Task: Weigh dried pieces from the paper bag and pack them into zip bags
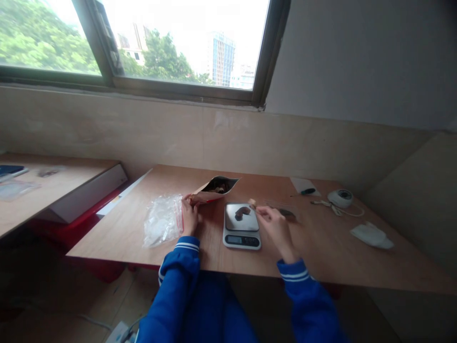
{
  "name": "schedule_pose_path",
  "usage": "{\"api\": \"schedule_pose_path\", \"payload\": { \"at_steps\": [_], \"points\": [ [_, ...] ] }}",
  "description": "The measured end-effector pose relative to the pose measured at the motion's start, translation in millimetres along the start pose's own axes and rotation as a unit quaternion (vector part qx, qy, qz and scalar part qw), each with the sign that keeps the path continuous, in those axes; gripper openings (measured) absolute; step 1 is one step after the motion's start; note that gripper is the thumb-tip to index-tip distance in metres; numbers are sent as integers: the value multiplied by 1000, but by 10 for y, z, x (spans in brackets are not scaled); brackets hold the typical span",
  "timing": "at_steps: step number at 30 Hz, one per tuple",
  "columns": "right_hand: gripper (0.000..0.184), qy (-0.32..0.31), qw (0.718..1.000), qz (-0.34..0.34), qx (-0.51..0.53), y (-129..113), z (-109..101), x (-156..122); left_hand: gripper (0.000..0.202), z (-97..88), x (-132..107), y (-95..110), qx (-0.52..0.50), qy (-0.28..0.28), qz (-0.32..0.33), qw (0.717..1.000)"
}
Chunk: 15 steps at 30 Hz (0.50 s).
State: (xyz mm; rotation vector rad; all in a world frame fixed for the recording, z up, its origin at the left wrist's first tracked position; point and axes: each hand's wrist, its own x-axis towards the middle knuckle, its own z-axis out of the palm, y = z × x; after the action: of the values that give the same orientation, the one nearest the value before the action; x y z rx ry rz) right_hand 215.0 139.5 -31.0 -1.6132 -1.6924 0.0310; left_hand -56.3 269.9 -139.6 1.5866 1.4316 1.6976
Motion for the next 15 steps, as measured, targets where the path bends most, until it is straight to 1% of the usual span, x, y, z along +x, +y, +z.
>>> {"api": "schedule_pose_path", "payload": {
  "at_steps": [2, 4, 7, 11, 13, 15],
  "points": [
    [22, -27, 998, -13, -50, 83, 177, -117, 41, -5, 1, 25, 2, 2, 1, 1000],
    [20, -58, 994, -35, -91, 115, 312, -196, 41, -12, 1, 51, 6, 5, 0, 1000],
    [21, -91, 987, -61, -121, 160, 414, -265, 40, -17, -1, 75, 9, 6, 0, 1000],
    [28, -108, 987, -75, -95, 242, 401, -260, 39, -9, 1, 65, 0, 6, 8, 1000],
    [31, -90, 992, -72, -57, 202, 329, -188, 39, -3, 2, 45, -1, 6, 10, 1000],
    [33, -49, 996, -70, 5, 50, 214, -61, 38, 2, 3, 23, 7, 9, 9, 1000]
  ]
}}
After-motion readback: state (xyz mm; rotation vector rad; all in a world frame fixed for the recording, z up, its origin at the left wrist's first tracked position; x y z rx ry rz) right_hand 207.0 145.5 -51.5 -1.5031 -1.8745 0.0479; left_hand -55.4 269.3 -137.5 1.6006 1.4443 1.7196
